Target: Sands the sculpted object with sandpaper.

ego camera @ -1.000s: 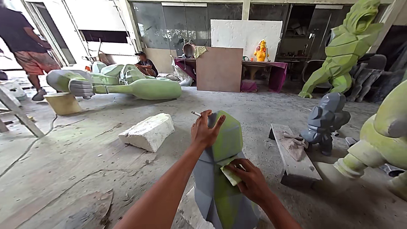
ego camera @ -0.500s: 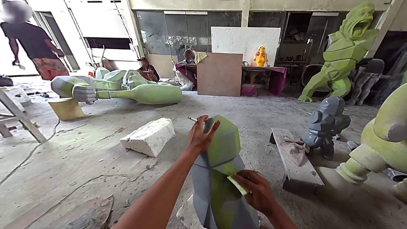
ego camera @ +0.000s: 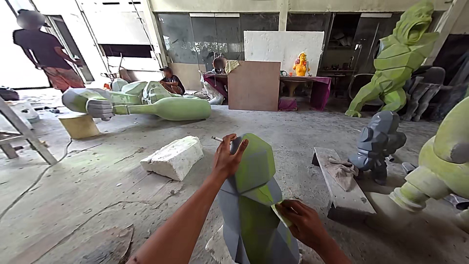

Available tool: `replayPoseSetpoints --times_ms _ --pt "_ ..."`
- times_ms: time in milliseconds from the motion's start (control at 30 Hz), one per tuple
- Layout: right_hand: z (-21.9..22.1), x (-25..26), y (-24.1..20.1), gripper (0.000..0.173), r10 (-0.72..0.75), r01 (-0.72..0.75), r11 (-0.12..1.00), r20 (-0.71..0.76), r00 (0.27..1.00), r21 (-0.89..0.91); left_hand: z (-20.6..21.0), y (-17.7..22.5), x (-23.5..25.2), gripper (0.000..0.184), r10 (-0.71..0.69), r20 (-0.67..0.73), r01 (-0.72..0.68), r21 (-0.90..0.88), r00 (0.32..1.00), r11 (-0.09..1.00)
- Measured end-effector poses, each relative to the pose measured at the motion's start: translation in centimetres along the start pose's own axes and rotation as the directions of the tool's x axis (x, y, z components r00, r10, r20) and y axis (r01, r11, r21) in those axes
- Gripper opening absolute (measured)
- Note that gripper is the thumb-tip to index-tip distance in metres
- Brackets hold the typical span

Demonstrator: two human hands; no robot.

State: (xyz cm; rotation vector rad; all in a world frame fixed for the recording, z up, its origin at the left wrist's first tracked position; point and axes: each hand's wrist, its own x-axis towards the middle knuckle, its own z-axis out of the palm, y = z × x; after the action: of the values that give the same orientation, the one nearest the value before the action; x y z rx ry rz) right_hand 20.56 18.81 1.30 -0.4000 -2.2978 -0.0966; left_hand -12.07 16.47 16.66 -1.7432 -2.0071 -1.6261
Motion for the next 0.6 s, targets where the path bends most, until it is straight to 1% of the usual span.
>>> replayPoseSetpoints --times_ms 67,167,267,333,467,600 --pt "-0.5 0.6 0.0 0.041 0.008 -0.006 0.999 -0.048 0.999 0.04 0.1 0.2 -0.1 0.078 -0.004 -0.003 0.004 0.002 1.0 1.0" --pt "-0.8 3.3 -1.2 0.044 0.055 -0.047 0.995 -0.084 0.995 0.083 0.4 1.0 -0.3 0.08 -0.014 0.004 0.014 0.009 1.0 1.0" --pt "0.2 5.5 -2.3 0.046 0.061 -0.052 0.993 -0.088 0.994 0.104 0.8 1.7 -0.4 0.083 -0.032 0.015 0.031 0.034 0.999 0.999" --pt "1.1 6.2 -3.1 0.05 0.071 -0.064 0.995 -0.092 0.993 0.08 1.1 1.8 -0.2 0.085 -0.029 0.004 0.029 0.057 1.0 0.998" --pt "1.2 6.2 -4.0 0.051 0.1 -0.097 0.994 -0.062 0.993 0.048 1.0 1.6 -0.1 0.085 -0.037 0.003 0.037 0.068 0.999 0.997" --pt "0.6 3.8 -3.8 0.051 0.084 -0.083 0.994 -0.018 0.996 0.076 0.6 1.7 -0.2 0.083 -0.026 0.003 0.025 0.063 1.0 0.998"
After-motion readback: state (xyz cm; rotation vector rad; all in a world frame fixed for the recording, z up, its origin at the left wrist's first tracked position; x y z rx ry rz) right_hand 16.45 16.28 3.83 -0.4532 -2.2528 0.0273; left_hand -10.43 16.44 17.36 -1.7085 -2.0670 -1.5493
